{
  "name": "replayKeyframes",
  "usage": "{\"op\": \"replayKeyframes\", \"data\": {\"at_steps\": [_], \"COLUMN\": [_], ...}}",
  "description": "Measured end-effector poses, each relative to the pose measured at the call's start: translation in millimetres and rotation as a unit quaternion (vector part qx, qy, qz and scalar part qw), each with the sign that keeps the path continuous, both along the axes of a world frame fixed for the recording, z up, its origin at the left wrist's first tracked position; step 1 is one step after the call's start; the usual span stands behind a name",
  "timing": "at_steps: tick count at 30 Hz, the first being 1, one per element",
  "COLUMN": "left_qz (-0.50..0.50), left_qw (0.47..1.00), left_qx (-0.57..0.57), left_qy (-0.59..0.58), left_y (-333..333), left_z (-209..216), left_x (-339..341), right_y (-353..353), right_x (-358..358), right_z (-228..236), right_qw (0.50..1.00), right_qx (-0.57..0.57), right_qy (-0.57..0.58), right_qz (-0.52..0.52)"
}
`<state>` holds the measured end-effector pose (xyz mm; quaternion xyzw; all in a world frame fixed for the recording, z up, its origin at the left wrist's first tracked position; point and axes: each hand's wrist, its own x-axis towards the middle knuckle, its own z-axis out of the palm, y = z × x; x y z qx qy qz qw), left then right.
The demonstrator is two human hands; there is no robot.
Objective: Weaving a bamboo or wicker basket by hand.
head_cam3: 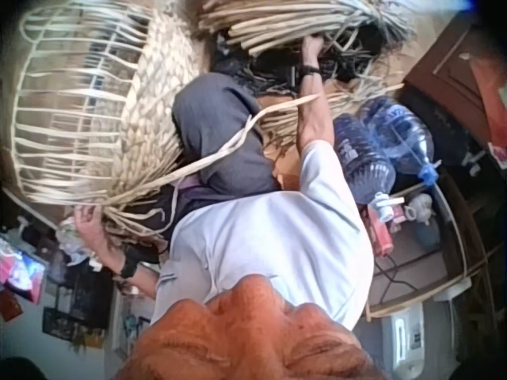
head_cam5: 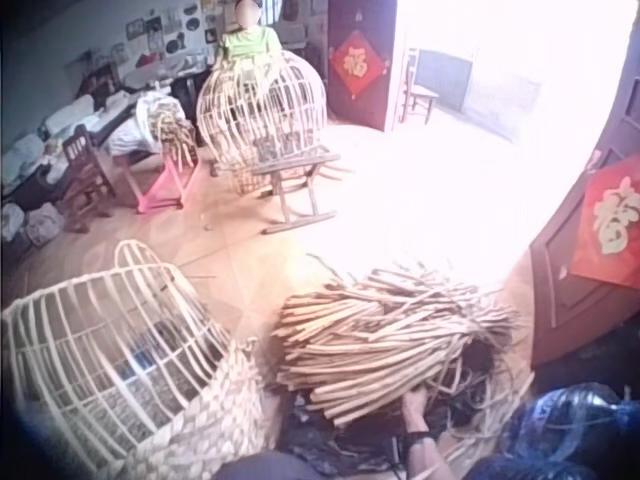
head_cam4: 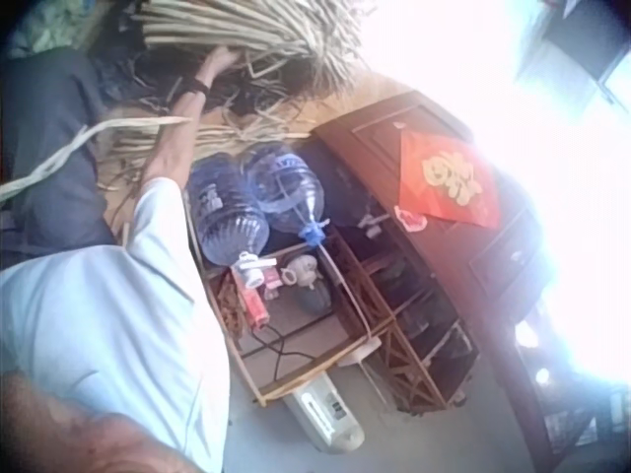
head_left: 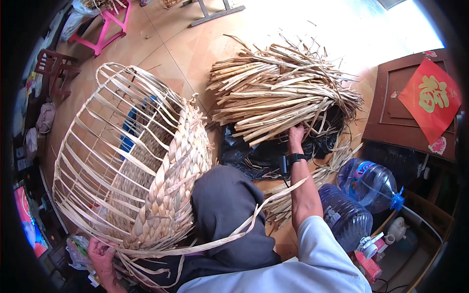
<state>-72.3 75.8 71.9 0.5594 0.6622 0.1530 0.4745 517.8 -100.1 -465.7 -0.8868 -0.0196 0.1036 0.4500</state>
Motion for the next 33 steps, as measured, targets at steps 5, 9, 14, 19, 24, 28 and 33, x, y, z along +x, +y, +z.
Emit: {"op": "replayKeyframes", "data": {"at_steps": [5,9,14,19,24,28,33], "left_qz": [0.015,0.016,0.006,0.014,0.007,0.039,0.01], "left_qw": [1.0,0.999,0.999,0.999,1.0,0.998,0.999], "left_qx": [0.016,0.023,0.02,0.02,0.003,0.022,-0.01], "left_qy": [0.009,0.021,0.027,0.02,-0.001,0.042,-0.029], "left_y": [-3.3,-4.7,-5.5,-4.9,-3.1,-8.2,7.0], "left_z": [-2.6,3.6,11.5,2.8,-0.9,11.6,-33.9], "left_x": [-1.9,-0.6,2.6,0.2,-8.7,-10.9,-21.2], "right_y": [-10.3,-22.6,-0.2,-20.6,-13.5,-5.9,-37.1], "right_x": [3.2,-5.8,2.1,10.5,28.7,0.9,101.1], "right_z": [-11.8,3.7,-5.7,-61.8,-68.5,-84.4,-119.6], "right_qw": [0.895,0.971,0.908,0.933,0.917,0.902,0.941], "right_qx": [0.254,0.108,0.295,0.106,0.173,0.179,0.118], "right_qy": [0.3,0.176,0.231,0.228,0.268,0.339,0.255], "right_qz": [-0.212,-0.118,-0.19,-0.257,-0.24,-0.2,-0.188]}}
